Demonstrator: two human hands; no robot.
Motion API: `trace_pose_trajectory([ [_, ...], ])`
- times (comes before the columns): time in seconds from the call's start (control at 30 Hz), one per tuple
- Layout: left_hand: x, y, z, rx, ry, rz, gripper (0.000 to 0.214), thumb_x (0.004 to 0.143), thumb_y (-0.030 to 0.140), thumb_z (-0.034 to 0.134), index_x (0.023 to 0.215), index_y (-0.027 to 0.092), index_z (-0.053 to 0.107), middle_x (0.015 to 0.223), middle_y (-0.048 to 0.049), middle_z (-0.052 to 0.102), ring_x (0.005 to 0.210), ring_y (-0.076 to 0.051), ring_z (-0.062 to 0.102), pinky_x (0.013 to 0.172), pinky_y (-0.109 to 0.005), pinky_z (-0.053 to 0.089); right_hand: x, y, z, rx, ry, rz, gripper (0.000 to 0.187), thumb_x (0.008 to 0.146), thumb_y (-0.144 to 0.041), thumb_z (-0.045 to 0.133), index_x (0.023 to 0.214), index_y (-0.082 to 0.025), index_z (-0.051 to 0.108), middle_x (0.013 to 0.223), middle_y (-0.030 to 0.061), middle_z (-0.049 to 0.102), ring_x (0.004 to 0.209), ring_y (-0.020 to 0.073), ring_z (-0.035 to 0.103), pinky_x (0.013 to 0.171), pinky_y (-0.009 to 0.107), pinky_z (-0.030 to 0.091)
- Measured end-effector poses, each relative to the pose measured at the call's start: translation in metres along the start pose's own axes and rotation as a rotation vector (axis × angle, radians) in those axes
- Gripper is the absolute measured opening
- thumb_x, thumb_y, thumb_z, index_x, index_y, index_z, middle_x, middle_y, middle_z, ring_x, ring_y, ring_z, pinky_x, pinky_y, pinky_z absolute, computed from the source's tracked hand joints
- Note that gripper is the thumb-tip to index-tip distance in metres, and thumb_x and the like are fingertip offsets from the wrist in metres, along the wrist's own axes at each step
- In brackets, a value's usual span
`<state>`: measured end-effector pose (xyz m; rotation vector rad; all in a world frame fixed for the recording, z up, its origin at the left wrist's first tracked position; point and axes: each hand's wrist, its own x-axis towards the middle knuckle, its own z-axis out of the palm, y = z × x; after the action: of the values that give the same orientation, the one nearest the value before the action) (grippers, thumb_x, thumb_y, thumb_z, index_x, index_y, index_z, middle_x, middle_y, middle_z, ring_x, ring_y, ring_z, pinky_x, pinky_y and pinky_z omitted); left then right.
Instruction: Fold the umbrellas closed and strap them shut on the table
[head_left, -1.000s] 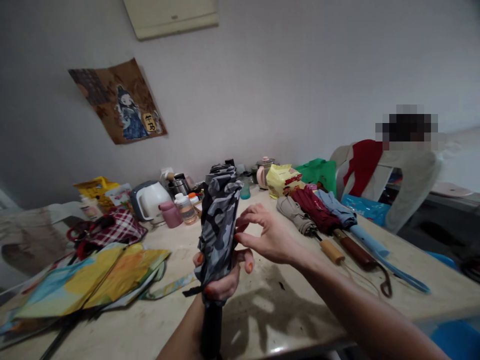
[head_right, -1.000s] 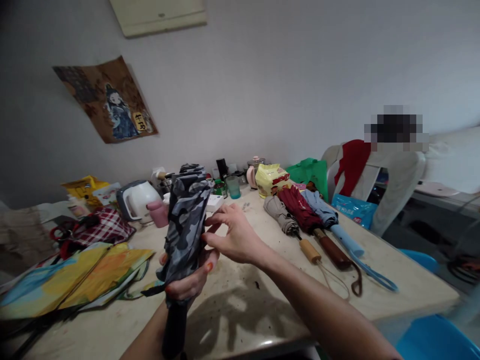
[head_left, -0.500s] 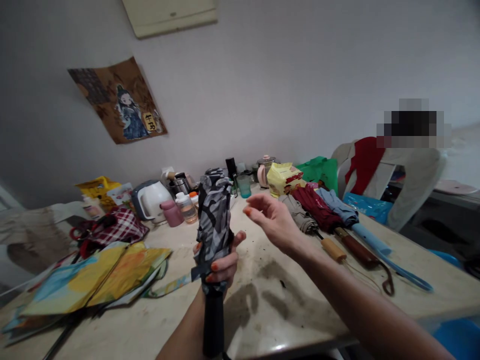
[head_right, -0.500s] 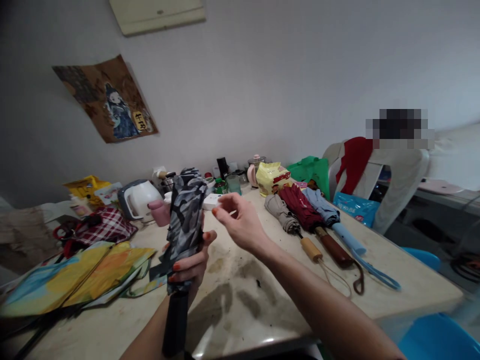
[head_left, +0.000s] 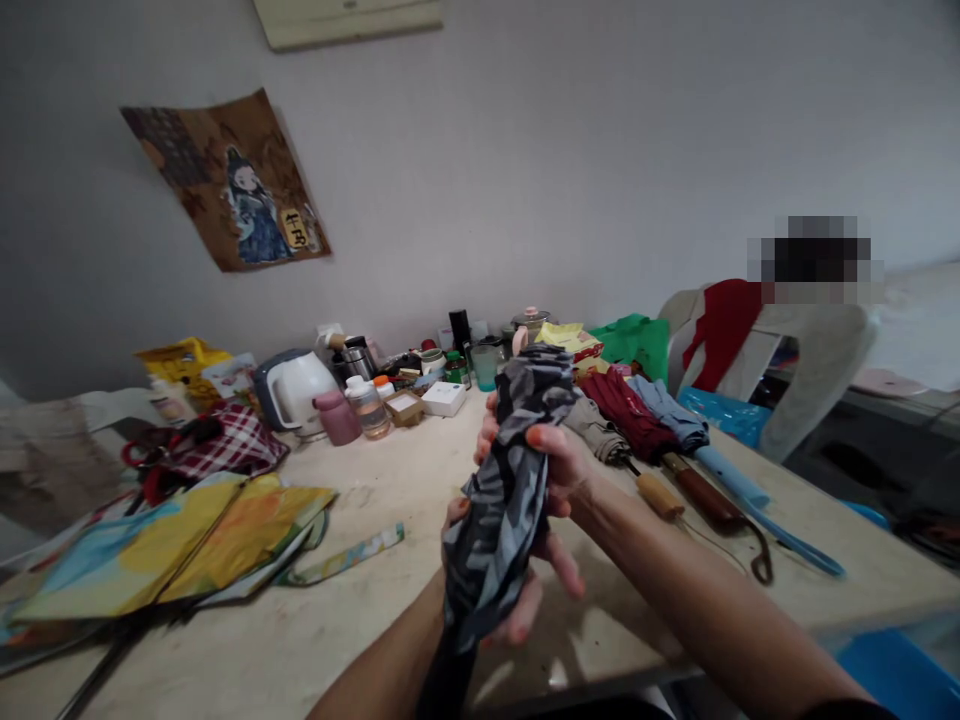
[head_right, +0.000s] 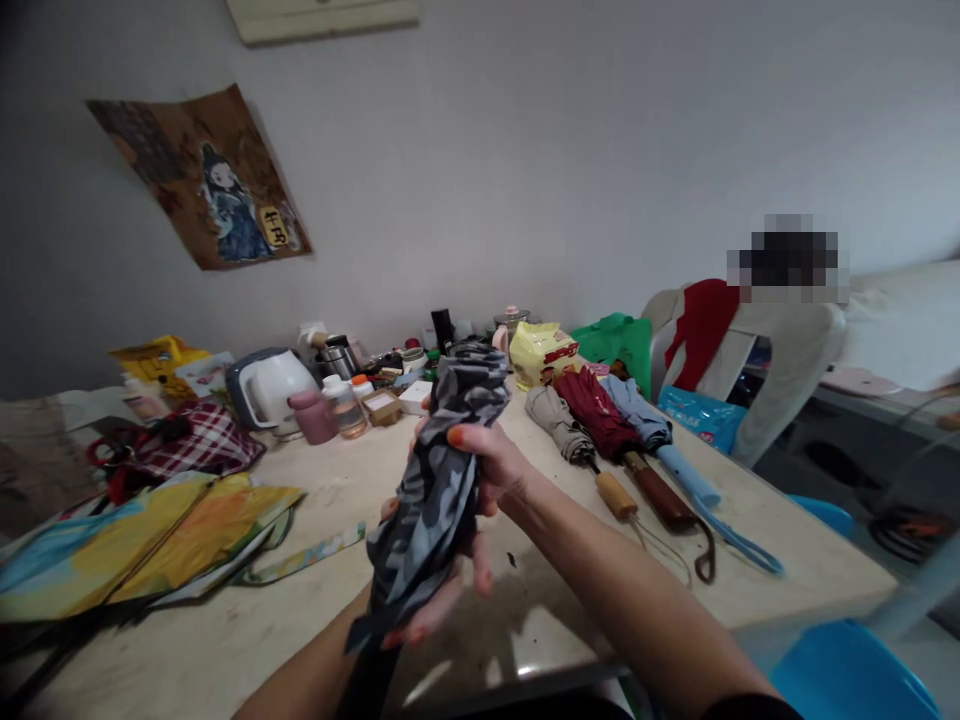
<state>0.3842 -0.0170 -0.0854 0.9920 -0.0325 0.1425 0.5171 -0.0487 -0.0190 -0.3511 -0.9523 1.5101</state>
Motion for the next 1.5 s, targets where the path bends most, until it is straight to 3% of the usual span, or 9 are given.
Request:
trace_pose_trajectory([
  [0.13,-0.003,0.021,0.011,0.046,0.389,0.037,0.061,0.068,0.067,0.068,0.101,0.016,0.068,0.083,-0.0078,0.071,0.067,-0.023,0.067,0.062,-0.033,0.052,0.009,-0.015,0.003,-0.041,0.360,-0.046,0.028,0.056,-0.027,0.075,0.079,-0.018,0.062,0.062,-0.0014,0.066,0.049,0.0131,0.059,0.049,0.024,0.054],
  [0.27,-0.004,0.034,0.000,0.296,1.110,0.614,0.040,0.062,0.043,0.082,0.083,0.014,0.065,0.071,0.0013,0.064,0.059,-0.010,0.055,0.058,-0.020,0.043,0.019,-0.022,0.004,-0.045,0.576,-0.147,0.020,0.055,-0.016,0.070,0.074,-0.018,0.062,0.062,-0.0011,0.068,0.051,0.0135,0.060,0.049,0.025,0.055],
  [0.33,-0.007,0.038,-0.004,0.336,1.212,0.754,0.044,0.064,0.053,0.078,0.082,0.014,0.065,0.070,0.0001,0.064,0.059,-0.009,0.054,0.057,-0.020,0.041,0.020,-0.020,0.005,-0.069,0.589,-0.180,0.023,0.054,-0.016,0.072,0.076,-0.019,0.063,0.065,-0.0012,0.069,0.053,0.0142,0.061,0.050,0.026,0.055],
  [0.5,-0.016,0.037,0.004,0.406,0.828,0.372,0.075,0.071,0.082,0.053,0.081,0.010,0.071,0.071,-0.0095,0.069,0.068,-0.020,0.063,0.060,-0.026,0.044,0.018,-0.013,0.006,-0.120,0.541,-0.180,0.029,0.051,-0.018,0.075,0.078,-0.019,0.064,0.068,-0.0008,0.070,0.054,0.0142,0.061,0.053,0.027,0.055],
  [0.67,-0.017,0.026,0.012,0.513,0.464,0.189,0.074,0.052,0.070,0.080,0.094,0.011,0.069,0.083,-0.0106,0.069,0.074,-0.019,0.063,0.064,-0.026,0.048,0.017,-0.011,0.004,-0.160,0.502,-0.142,0.031,0.049,-0.021,0.077,0.076,-0.019,0.062,0.066,-0.0003,0.068,0.054,0.0140,0.059,0.052,0.027,0.053],
  [0.87,-0.002,0.012,0.020,0.545,0.686,0.192,0.049,0.064,0.057,0.077,0.080,0.014,0.059,0.056,0.0008,0.055,0.042,-0.010,0.046,0.042,-0.023,0.040,0.016,0.003,0.013,-0.453,0.570,-0.265,0.035,0.063,-0.041,0.077,0.085,-0.018,0.063,0.075,0.0019,0.068,0.065,0.0177,0.063,0.062,0.030,0.053],
  [1.13,-0.002,0.019,0.012,1.072,1.156,0.368,0.036,0.063,0.023,0.074,0.098,0.018,0.065,0.083,-0.0069,0.070,0.074,-0.022,0.064,0.064,-0.028,0.046,0.016,0.034,0.020,-0.668,0.653,-0.239,0.038,0.057,-0.028,0.077,0.090,-0.018,0.061,0.089,0.0044,0.069,0.080,0.0190,0.062,0.075,0.032,0.054],
  [1.3,-0.014,0.029,0.009,0.860,0.831,0.263,0.037,0.060,0.031,0.080,0.089,0.014,0.065,0.082,-0.0070,0.068,0.074,-0.021,0.062,0.065,-0.028,0.048,0.016,0.020,0.017,-0.592,0.596,-0.217,0.031,0.055,-0.028,0.078,0.079,-0.016,0.062,0.074,0.0008,0.065,0.065,0.0143,0.057,0.061,0.027,0.051],
  [1.5,-0.018,0.028,0.002,0.357,0.570,0.413,0.074,0.053,0.058,0.086,0.108,0.014,0.064,0.091,-0.0114,0.070,0.085,-0.025,0.067,0.074,-0.034,0.053,0.008,0.023,0.024,-0.586,0.363,-0.136,0.032,0.058,-0.031,0.080,0.082,-0.017,0.063,0.077,0.0009,0.066,0.068,0.0149,0.058,0.065,0.027,0.051],
])
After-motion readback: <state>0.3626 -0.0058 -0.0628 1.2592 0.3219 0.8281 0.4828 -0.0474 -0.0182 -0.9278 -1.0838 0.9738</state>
